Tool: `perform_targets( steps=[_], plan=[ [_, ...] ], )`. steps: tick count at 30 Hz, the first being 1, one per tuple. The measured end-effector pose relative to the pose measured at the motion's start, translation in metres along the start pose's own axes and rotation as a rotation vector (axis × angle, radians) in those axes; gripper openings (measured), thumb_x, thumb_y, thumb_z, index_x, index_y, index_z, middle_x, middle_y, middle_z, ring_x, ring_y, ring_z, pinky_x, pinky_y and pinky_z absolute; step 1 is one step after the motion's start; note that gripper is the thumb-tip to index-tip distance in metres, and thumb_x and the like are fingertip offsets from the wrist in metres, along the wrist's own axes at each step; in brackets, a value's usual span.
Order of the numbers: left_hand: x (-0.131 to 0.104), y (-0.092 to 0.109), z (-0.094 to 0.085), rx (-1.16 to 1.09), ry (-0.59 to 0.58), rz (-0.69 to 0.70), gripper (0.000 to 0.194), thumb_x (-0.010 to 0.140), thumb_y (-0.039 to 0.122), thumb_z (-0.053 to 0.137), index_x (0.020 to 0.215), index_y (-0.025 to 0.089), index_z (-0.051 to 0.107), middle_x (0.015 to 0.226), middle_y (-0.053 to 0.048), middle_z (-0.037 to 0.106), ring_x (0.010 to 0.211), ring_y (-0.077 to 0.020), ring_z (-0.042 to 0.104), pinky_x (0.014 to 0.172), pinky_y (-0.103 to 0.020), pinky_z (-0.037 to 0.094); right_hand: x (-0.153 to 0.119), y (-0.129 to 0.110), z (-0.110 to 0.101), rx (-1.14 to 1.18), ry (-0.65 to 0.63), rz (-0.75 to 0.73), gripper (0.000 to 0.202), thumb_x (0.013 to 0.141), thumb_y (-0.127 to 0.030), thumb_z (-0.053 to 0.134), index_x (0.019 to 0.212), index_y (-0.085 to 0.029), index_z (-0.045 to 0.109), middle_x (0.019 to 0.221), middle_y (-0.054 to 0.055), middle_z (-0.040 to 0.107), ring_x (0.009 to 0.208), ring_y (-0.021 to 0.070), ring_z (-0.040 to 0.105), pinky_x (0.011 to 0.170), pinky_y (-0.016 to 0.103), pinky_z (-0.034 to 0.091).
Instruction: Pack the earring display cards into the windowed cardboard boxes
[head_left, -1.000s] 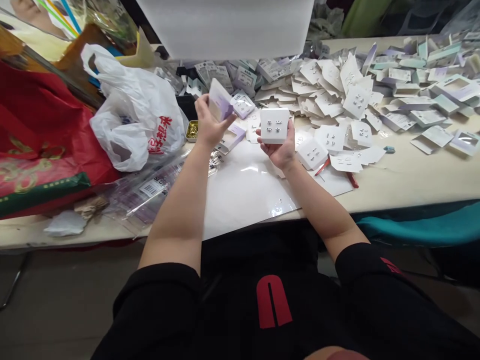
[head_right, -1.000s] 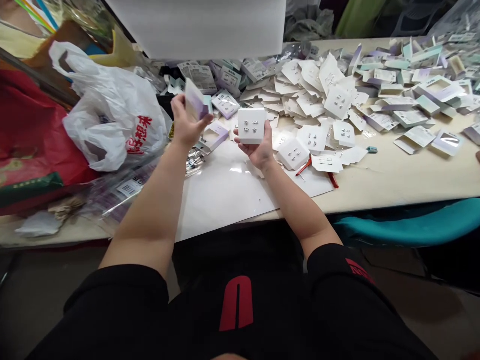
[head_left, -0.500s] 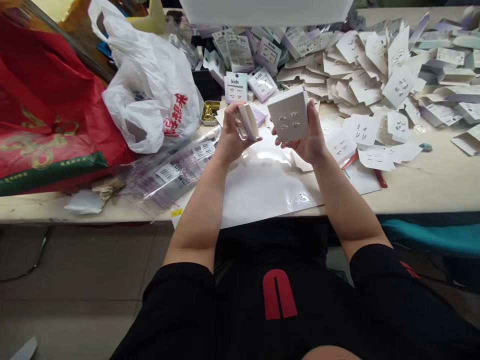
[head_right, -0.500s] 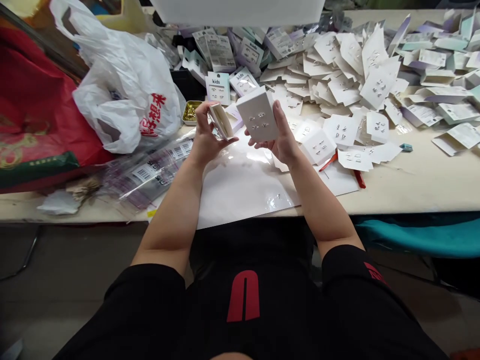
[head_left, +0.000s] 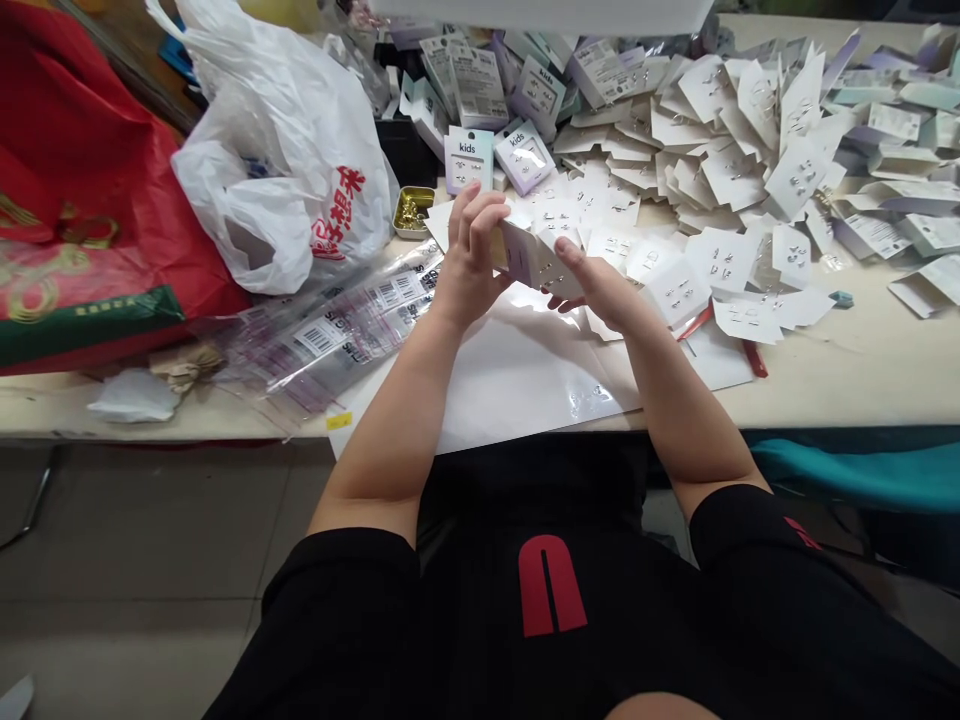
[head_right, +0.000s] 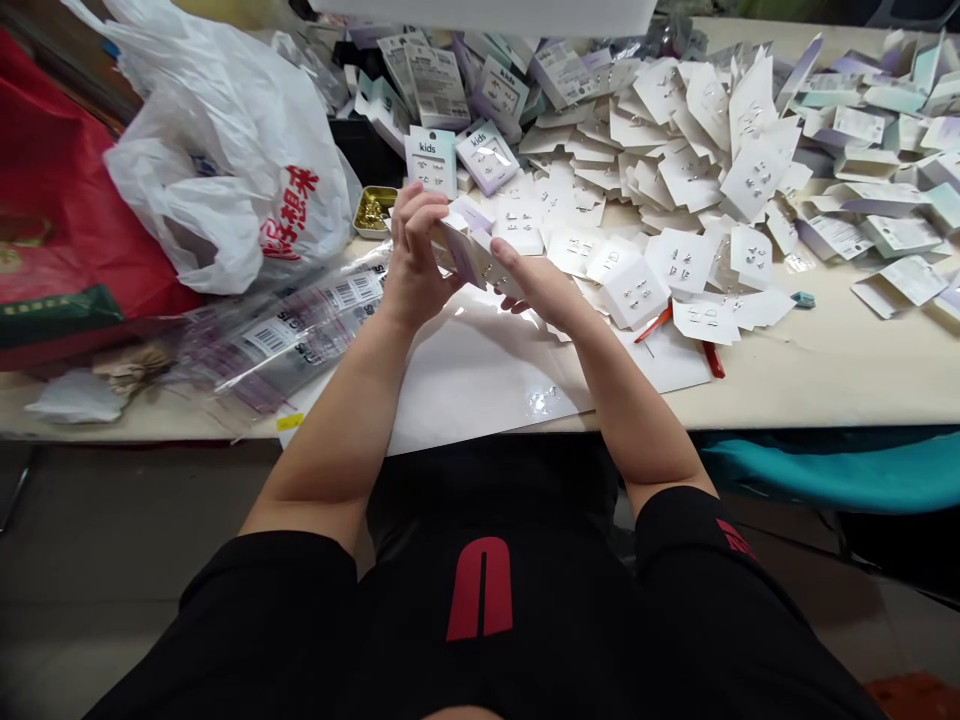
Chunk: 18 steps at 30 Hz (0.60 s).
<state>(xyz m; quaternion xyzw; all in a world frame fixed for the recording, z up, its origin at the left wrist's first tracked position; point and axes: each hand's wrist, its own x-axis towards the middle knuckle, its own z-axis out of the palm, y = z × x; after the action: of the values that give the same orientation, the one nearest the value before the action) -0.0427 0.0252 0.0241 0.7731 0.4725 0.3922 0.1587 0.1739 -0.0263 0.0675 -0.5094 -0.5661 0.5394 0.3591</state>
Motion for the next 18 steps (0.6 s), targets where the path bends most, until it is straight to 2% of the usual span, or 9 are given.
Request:
perform_targets(
  steps=[6, 14, 18],
  plan=[
    [-0.001, 0.0, 0.003, -0.023, 0.041, -0.056, 0.069, 0.08, 0.052, 0.093, 0.132, 0.036, 0.051, 0.162, -0.01, 0.052, 0.175, -0.0378, 0.016, 0.147, -0.066, 0.011, 0.001, 0.003, 0.0, 0.089, 0.0, -0.041, 0.065, 0.095, -0.083, 0.068, 0.09, -0.019, 0.08, 0.083, 0.006, 0.077, 0.066, 0.0168, 0.07, 0.058, 0.026, 0.06],
    [-0.001, 0.006, 0.002, -0.008, 0.028, -0.051, 0.071, 0.081, 0.049, 0.093, 0.138, 0.035, 0.054, 0.164, -0.01, 0.052, 0.175, -0.0391, 0.014, 0.147, -0.063, 0.01, 0.002, 0.008, -0.001, 0.099, 0.033, 0.015, 0.056, 0.096, -0.074, 0.076, 0.091, -0.019, 0.08, 0.088, 0.009, 0.076, 0.073, 0.0187, 0.07, 0.061, 0.029, 0.059],
    [-0.002, 0.009, 0.002, -0.006, 0.013, -0.077, 0.066, 0.081, 0.047, 0.092, 0.137, 0.038, 0.058, 0.161, -0.008, 0.054, 0.174, -0.0406, 0.016, 0.147, -0.066, 0.011, 0.002, 0.011, -0.001, 0.17, 0.029, 0.049, 0.048, 0.094, -0.067, 0.083, 0.095, -0.019, 0.079, 0.086, 0.007, 0.074, 0.076, 0.0198, 0.073, 0.063, 0.029, 0.06]
  ],
)
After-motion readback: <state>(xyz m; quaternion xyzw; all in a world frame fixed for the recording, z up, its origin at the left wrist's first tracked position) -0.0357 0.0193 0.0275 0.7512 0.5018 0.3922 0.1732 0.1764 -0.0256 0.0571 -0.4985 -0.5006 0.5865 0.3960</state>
